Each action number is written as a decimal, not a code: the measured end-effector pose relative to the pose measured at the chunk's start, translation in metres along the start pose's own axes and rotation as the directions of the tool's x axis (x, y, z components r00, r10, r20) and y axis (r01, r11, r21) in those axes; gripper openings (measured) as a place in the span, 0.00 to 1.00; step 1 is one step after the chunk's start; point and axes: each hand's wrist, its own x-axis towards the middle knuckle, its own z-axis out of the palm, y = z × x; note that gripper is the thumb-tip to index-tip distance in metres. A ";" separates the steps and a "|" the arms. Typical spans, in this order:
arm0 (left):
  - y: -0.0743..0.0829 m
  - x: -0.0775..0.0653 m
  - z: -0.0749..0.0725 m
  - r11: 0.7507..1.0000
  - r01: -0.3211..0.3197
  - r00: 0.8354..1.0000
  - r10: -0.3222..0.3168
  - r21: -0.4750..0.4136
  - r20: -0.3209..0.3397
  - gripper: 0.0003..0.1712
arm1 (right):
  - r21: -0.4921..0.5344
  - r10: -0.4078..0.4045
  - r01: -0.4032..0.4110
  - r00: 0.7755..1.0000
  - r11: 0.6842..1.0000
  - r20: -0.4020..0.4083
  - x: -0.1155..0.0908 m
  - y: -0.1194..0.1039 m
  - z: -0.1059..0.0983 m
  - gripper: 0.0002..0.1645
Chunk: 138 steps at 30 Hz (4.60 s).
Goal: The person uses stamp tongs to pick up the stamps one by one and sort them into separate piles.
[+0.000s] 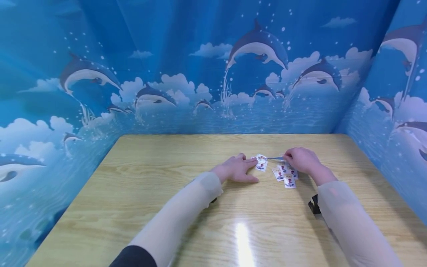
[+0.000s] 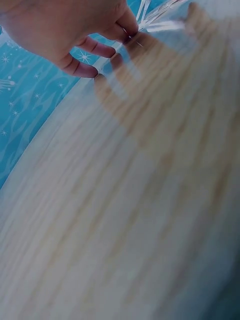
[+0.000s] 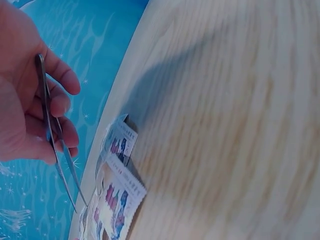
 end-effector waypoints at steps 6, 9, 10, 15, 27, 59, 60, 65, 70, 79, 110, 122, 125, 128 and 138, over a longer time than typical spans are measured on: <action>0.001 0.000 0.001 1.000 0.001 1.000 -0.001 0.005 0.008 0.48 | 0.020 -0.013 0.014 1.000 1.000 -0.015 0.000 -0.001 0.001 0.18; 0.002 0.000 0.002 1.000 -0.002 1.000 0.002 0.005 0.011 0.48 | 0.028 -0.031 0.032 0.999 0.999 -0.031 0.001 -0.001 0.001 0.17; 0.002 0.000 0.002 1.000 -0.004 1.000 0.004 0.004 0.009 0.48 | 0.030 -0.038 0.039 0.999 0.999 -0.037 0.001 -0.002 0.001 0.16; 0.001 0.000 0.003 1.000 -0.019 1.000 0.019 0.018 -0.007 0.48 | 0.016 -0.075 0.077 0.994 0.997 -0.079 0.001 -0.004 0.000 0.15; -0.003 0.001 0.002 0.999 -0.035 0.999 0.035 0.026 -0.011 0.48 | 0.005 -0.100 0.101 0.986 0.995 -0.131 -0.002 -0.013 -0.007 0.14; -0.048 -0.107 0.021 0.958 -0.283 0.959 0.281 0.041 0.045 0.49 | 0.086 -0.338 0.360 0.920 0.929 -0.200 -0.056 -0.069 0.008 0.04; -0.048 -0.110 0.023 0.958 -0.285 0.958 0.283 0.043 0.041 0.49 | 0.085 -0.343 0.364 0.918 0.927 -0.199 -0.056 -0.072 0.009 0.04; -0.047 -0.120 0.030 0.950 -0.305 0.952 0.305 0.060 0.012 0.48 | 0.063 -0.365 0.383 0.911 0.922 -0.194 -0.055 -0.080 0.015 0.03; -0.044 -0.122 0.034 0.945 -0.313 0.949 0.315 0.093 -0.005 0.48 | 0.028 -0.394 0.409 0.893 0.912 -0.219 -0.053 -0.082 0.021 0.03; -0.042 -0.117 0.035 0.946 -0.300 0.953 0.303 0.127 -0.009 0.47 | 0.011 -0.410 0.422 0.886 0.907 -0.218 -0.050 -0.082 0.028 0.03; -0.041 -0.110 0.030 0.945 -0.297 0.954 0.299 0.135 0.002 0.46 | 0.092 -0.364 0.371 0.928 0.924 -0.084 -0.031 -0.083 0.020 0.05; -0.041 -0.109 0.031 0.952 -0.276 0.960 0.279 0.131 -0.003 0.47 | 0.098 -0.426 0.430 0.902 0.897 -0.067 -0.043 -0.087 0.020 0.05; -0.041 -0.109 0.031 0.954 -0.273 0.961 0.276 0.127 -0.003 0.47 | 0.114 -0.412 0.417 0.909 0.902 -0.062 -0.044 -0.088 0.020 0.05; -0.040 -0.108 0.031 0.955 -0.271 0.962 0.273 0.122 -0.004 0.47 | 0.130 -0.384 0.388 0.922 0.912 -0.057 -0.042 -0.087 0.020 0.05; -0.039 -0.107 0.031 0.954 -0.274 0.961 0.277 0.123 -0.009 0.46 | 0.137 -0.382 0.384 0.923 0.913 -0.042 -0.036 -0.089 0.019 0.05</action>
